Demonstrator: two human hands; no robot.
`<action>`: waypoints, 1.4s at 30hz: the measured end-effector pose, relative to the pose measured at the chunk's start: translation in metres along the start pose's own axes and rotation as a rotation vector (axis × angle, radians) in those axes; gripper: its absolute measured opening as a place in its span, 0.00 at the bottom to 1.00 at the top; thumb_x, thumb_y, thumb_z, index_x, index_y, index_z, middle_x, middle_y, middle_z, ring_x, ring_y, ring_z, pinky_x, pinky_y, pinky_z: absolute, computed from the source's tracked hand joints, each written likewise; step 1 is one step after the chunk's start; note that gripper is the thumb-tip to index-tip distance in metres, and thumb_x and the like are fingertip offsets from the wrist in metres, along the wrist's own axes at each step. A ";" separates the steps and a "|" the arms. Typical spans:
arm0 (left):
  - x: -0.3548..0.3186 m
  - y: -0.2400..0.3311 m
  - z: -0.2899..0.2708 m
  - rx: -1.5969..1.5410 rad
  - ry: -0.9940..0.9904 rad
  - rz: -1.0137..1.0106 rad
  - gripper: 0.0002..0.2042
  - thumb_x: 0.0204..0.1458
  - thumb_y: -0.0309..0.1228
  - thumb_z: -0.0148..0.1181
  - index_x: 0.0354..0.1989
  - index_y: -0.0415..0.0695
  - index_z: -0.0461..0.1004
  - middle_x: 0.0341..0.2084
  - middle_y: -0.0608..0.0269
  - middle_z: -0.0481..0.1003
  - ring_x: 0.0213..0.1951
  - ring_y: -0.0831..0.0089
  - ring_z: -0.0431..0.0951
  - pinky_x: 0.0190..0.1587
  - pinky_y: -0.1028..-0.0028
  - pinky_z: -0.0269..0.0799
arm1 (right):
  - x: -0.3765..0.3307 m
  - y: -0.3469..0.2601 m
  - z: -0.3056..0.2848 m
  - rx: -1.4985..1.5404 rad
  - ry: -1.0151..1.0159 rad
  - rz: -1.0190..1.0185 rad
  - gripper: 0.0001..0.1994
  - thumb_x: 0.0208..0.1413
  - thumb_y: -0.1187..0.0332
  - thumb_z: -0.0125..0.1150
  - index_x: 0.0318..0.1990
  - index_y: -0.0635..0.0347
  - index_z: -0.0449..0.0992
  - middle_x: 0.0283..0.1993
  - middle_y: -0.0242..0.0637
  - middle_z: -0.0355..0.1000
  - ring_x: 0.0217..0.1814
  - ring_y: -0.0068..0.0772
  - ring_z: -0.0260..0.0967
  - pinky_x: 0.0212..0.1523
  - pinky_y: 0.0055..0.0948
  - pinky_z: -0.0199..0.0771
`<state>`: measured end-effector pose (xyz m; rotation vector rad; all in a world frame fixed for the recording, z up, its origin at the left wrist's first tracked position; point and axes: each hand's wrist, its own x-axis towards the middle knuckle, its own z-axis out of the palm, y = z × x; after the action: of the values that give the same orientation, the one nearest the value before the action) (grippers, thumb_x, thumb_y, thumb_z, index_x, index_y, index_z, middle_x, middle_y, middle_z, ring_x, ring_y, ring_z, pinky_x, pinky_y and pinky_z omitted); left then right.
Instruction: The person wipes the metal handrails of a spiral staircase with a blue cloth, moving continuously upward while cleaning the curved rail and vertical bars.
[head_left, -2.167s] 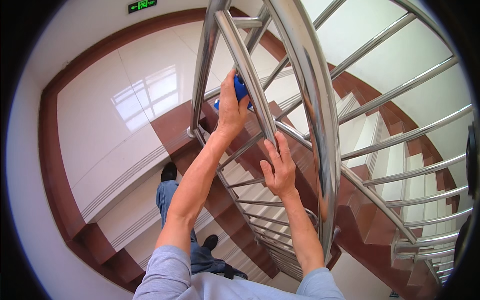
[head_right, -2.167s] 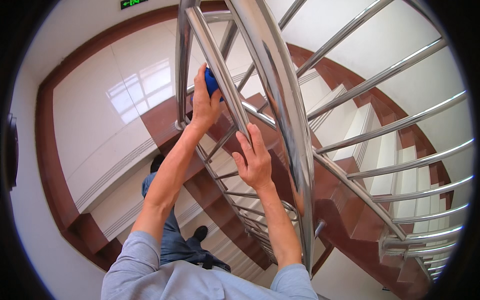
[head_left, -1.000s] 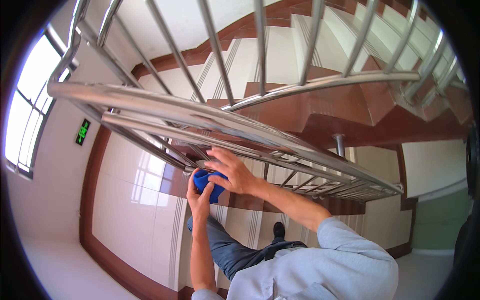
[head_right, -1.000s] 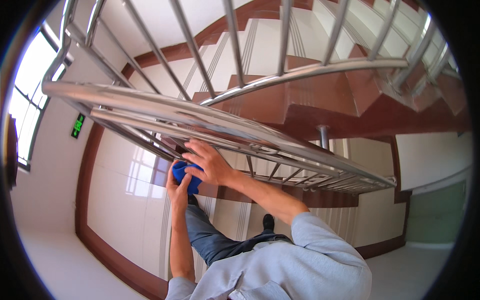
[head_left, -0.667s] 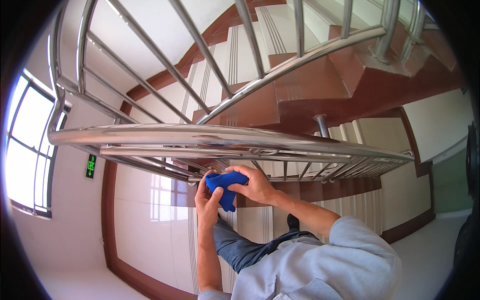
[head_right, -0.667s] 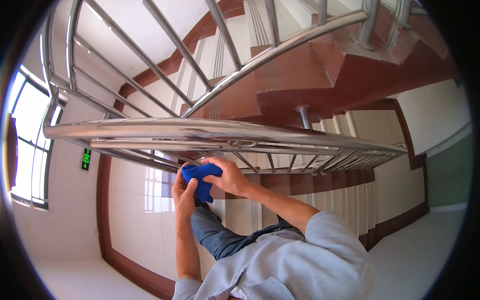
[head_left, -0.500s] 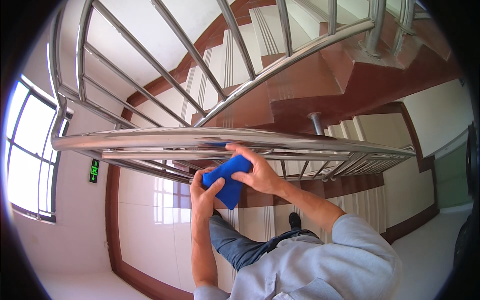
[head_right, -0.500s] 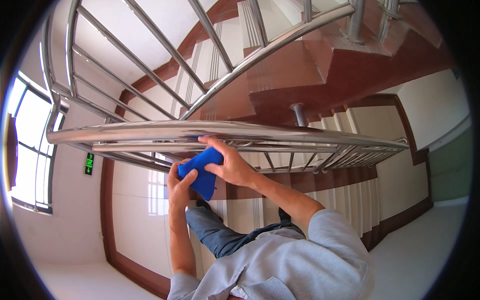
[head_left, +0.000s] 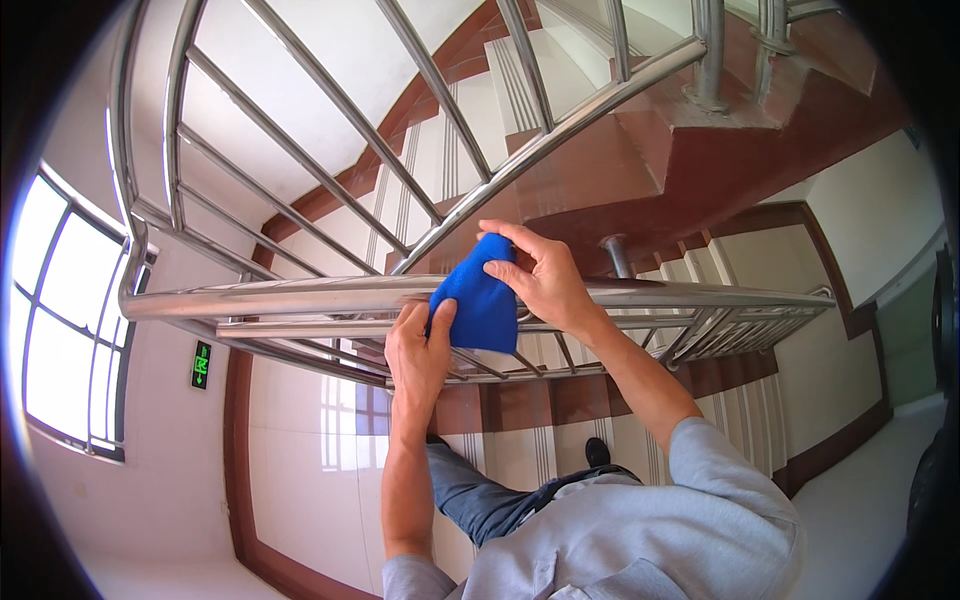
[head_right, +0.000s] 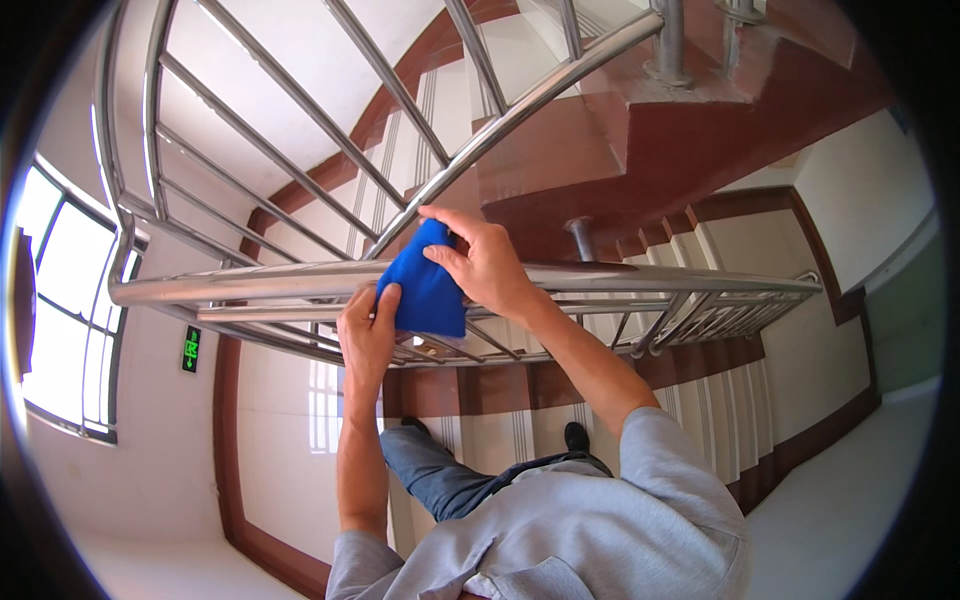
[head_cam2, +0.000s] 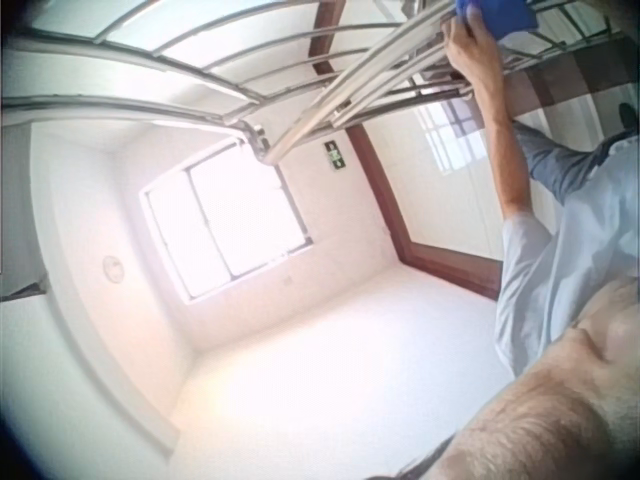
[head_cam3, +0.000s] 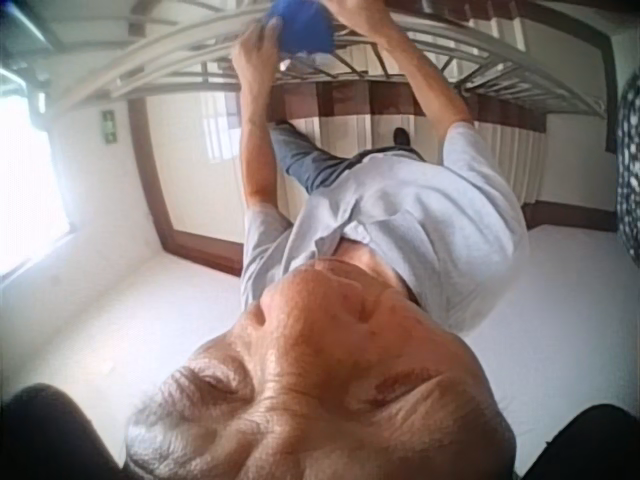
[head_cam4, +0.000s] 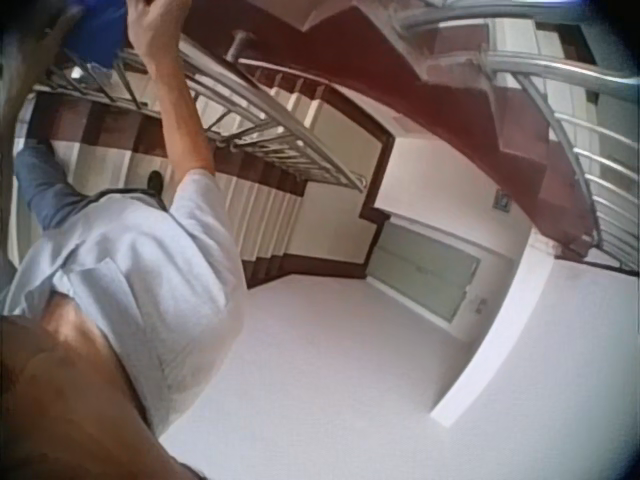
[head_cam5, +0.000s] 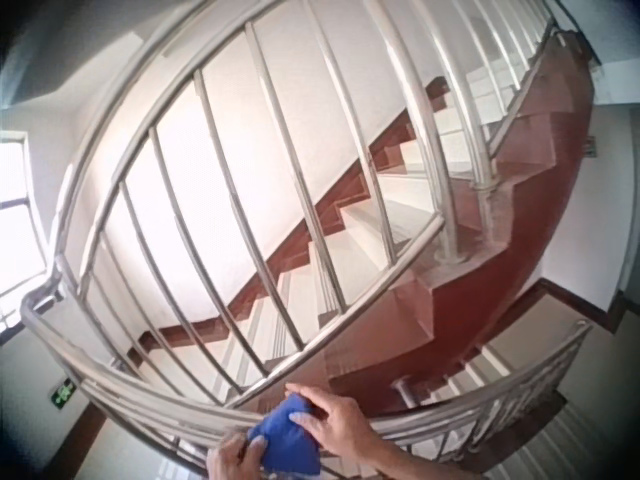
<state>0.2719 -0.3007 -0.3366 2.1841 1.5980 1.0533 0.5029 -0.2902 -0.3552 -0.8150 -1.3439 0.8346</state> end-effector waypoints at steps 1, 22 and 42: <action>0.000 0.000 0.003 -0.128 -0.008 0.008 0.18 0.67 0.41 0.69 0.33 0.36 0.80 0.40 0.47 0.81 0.38 0.71 0.81 0.39 0.63 0.75 | 0.001 -0.003 -0.003 0.031 -0.033 -0.018 0.27 0.67 0.77 0.71 0.73 0.61 0.76 0.62 0.41 0.83 0.59 0.24 0.79 0.61 0.27 0.82; 0.020 0.009 0.008 -0.361 -0.076 0.015 0.09 0.55 0.24 0.78 0.37 0.38 0.81 0.29 0.68 0.82 0.33 0.80 0.78 0.40 0.75 0.78 | 0.013 0.003 -0.017 -0.073 -0.285 0.144 0.19 0.62 0.67 0.76 0.55 0.71 0.86 0.44 0.45 0.88 0.45 0.26 0.82 0.49 0.32 0.83; 0.019 -0.010 -0.043 -0.706 -0.492 -0.216 0.09 0.63 0.29 0.75 0.46 0.36 0.88 0.32 0.68 0.85 0.32 0.84 0.79 0.37 0.80 0.76 | 0.014 0.003 -0.044 -0.066 -0.557 0.228 0.19 0.60 0.69 0.77 0.56 0.67 0.86 0.47 0.38 0.86 0.49 0.28 0.81 0.55 0.30 0.80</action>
<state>0.2386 -0.2894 -0.3036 1.5818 1.0037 0.7687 0.5475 -0.2774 -0.3532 -0.8298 -1.7933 1.2648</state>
